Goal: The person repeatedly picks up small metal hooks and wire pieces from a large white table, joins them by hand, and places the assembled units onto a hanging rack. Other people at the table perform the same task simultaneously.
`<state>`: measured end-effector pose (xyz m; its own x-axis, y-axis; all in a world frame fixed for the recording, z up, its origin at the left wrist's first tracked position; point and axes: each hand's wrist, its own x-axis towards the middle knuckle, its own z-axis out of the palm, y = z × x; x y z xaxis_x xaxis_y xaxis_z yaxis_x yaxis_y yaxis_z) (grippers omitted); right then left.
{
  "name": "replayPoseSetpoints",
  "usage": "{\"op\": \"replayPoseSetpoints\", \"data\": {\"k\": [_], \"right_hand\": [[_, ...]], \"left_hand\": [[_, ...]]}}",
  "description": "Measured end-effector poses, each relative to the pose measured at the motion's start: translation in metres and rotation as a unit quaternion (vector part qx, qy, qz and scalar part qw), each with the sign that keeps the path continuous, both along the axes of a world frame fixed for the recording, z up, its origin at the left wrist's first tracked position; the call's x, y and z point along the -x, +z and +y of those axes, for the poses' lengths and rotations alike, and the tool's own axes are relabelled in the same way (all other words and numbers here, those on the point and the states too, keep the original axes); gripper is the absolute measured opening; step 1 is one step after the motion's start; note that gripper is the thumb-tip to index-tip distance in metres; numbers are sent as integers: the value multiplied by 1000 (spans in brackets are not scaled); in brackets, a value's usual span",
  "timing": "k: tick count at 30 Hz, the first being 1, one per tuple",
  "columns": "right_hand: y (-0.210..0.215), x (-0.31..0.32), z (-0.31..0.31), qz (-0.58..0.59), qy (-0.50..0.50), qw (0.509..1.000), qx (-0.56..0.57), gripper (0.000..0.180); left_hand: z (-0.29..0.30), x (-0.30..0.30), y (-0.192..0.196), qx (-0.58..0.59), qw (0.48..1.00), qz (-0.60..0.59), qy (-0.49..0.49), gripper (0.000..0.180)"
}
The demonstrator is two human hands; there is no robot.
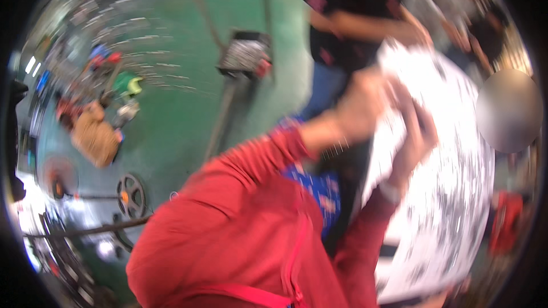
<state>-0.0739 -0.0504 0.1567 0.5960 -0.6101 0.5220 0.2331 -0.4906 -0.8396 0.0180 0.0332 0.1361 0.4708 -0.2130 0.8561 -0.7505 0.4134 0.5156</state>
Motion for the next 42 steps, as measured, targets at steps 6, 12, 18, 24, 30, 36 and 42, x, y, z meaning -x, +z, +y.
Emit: {"op": "replayPoseSetpoints", "data": {"k": [6,12,18,24,30,36,42], "right_hand": [[41,-23,7,-183,79,980,-26,23],[62,-10,-27,-194,30,980,-16,24],[-38,-47,-86,96,69,992,37,24],[-231,-97,-110,148,352,845,375,15],[-299,-88,-148,486,325,718,377,30],[-319,-96,-162,491,331,695,408,33],[-328,-88,-158,528,321,669,413,28]], "left_hand": [[21,-27,65,41,982,130,-131,13],[72,-55,153,86,989,40,-117,14],[138,-70,213,87,994,-16,-64,16],[204,-97,257,120,979,-141,85,11],[276,-92,243,172,954,-80,231,12],[352,-97,235,203,908,-60,362,10],[431,-119,239,174,834,-57,521,16]]}}
